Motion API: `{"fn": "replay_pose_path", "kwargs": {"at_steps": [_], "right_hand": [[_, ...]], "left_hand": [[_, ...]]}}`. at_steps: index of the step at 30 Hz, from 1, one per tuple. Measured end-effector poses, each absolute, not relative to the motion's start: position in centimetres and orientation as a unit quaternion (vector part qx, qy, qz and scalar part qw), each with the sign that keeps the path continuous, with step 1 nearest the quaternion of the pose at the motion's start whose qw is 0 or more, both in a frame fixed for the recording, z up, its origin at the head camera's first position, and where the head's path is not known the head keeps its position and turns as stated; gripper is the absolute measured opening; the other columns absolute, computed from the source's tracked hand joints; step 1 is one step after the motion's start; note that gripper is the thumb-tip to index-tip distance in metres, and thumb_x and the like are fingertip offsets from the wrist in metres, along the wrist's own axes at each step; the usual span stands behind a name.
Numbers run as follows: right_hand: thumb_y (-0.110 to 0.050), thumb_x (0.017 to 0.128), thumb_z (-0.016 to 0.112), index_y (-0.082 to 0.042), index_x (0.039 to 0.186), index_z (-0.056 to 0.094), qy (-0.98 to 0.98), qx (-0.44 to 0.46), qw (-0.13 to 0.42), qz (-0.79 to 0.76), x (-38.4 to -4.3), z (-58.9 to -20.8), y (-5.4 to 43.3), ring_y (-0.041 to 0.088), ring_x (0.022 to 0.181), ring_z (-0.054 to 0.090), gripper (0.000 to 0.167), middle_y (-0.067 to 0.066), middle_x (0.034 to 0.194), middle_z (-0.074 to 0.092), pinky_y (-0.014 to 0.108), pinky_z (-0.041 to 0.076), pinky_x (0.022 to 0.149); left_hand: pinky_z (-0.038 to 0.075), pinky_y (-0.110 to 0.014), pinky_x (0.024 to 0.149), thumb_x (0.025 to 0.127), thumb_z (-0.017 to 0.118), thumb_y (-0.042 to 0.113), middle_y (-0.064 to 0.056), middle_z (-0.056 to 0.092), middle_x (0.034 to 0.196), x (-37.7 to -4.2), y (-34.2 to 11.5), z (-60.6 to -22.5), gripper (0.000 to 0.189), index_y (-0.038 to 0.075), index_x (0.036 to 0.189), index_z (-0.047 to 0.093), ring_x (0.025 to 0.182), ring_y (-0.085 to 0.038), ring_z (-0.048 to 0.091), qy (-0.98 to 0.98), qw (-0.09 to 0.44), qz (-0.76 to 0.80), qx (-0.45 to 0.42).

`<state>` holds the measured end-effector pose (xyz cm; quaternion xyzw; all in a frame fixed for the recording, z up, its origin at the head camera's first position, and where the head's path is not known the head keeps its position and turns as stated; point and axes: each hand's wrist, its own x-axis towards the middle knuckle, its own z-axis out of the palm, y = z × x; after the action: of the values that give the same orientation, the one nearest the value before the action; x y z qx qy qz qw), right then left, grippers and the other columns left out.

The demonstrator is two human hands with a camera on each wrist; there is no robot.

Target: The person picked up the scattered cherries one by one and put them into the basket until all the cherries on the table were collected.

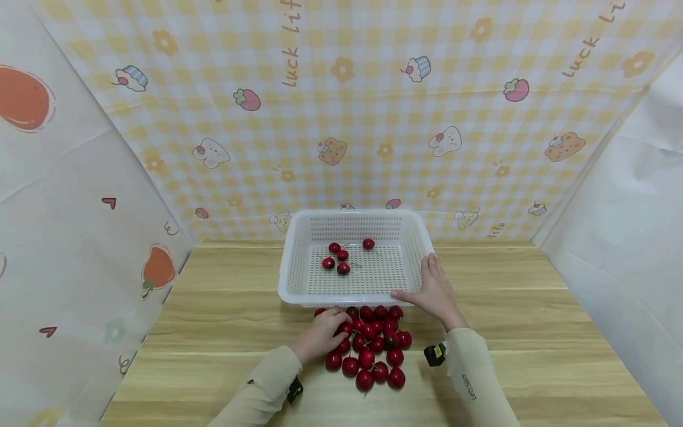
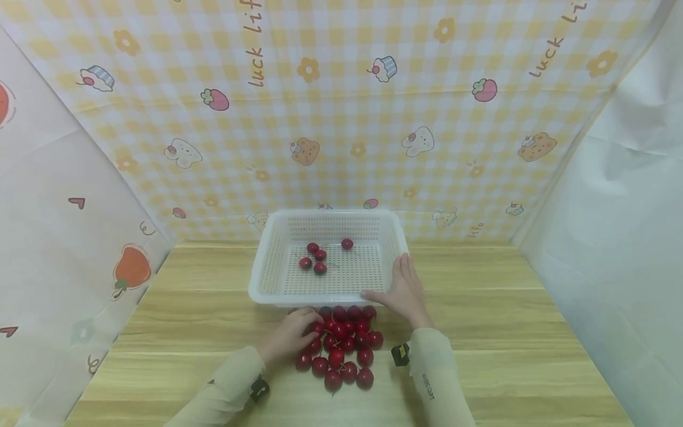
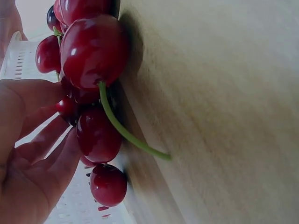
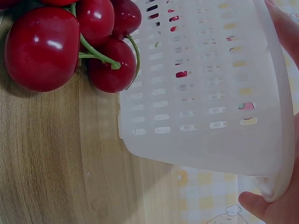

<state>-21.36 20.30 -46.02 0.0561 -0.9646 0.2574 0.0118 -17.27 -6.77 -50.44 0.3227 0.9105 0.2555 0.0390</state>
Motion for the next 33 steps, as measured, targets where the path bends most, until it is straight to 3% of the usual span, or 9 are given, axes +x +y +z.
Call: {"fn": "replay_pose_path", "kwargs": {"at_steps": [13, 24, 33], "right_hand": [[-0.071, 0.060, 0.064, 0.012, 0.140, 0.011, -0.965, 0.057, 0.012, 0.257, -21.4, -45.8, 20.3, 0.038, 0.137, 0.001, 0.126, 0.028, 0.147, 0.001, 0.053, 0.012, 0.109], [-0.071, 0.060, 0.065, 0.011, 0.140, 0.011, -0.963, 0.055, 0.010, 0.262, -21.3, -45.8, 20.2, 0.039, 0.137, 0.001, 0.126, 0.028, 0.148, 0.001, 0.054, 0.012, 0.109], [-0.071, 0.060, 0.064, 0.012, 0.140, 0.012, -0.965, 0.057, 0.014, 0.257, -21.3, -45.8, 20.2, 0.039, 0.136, 0.003, 0.126, 0.028, 0.147, 0.002, 0.053, 0.013, 0.109]], "left_hand": [[0.048, -0.016, 0.079, 0.084, 0.063, 0.009, 0.001, 0.057, 0.102, -16.7, -6.7, -48.5, 0.019, 0.009, 0.103, 0.062, 0.092, -0.007, 0.054, 0.891, 0.025, 0.273, 0.362], [0.044, -0.008, 0.074, 0.085, 0.062, 0.012, 0.001, 0.056, 0.102, -15.4, -5.5, -45.6, 0.019, 0.009, 0.104, 0.061, 0.086, -0.011, 0.056, 0.850, -0.018, 0.286, 0.441], [0.046, -0.013, 0.080, 0.083, 0.064, 0.010, 0.000, 0.057, 0.099, -16.1, -5.6, -41.8, 0.020, 0.010, 0.102, 0.060, 0.087, -0.008, 0.053, 0.836, -0.100, 0.252, 0.478]]}}
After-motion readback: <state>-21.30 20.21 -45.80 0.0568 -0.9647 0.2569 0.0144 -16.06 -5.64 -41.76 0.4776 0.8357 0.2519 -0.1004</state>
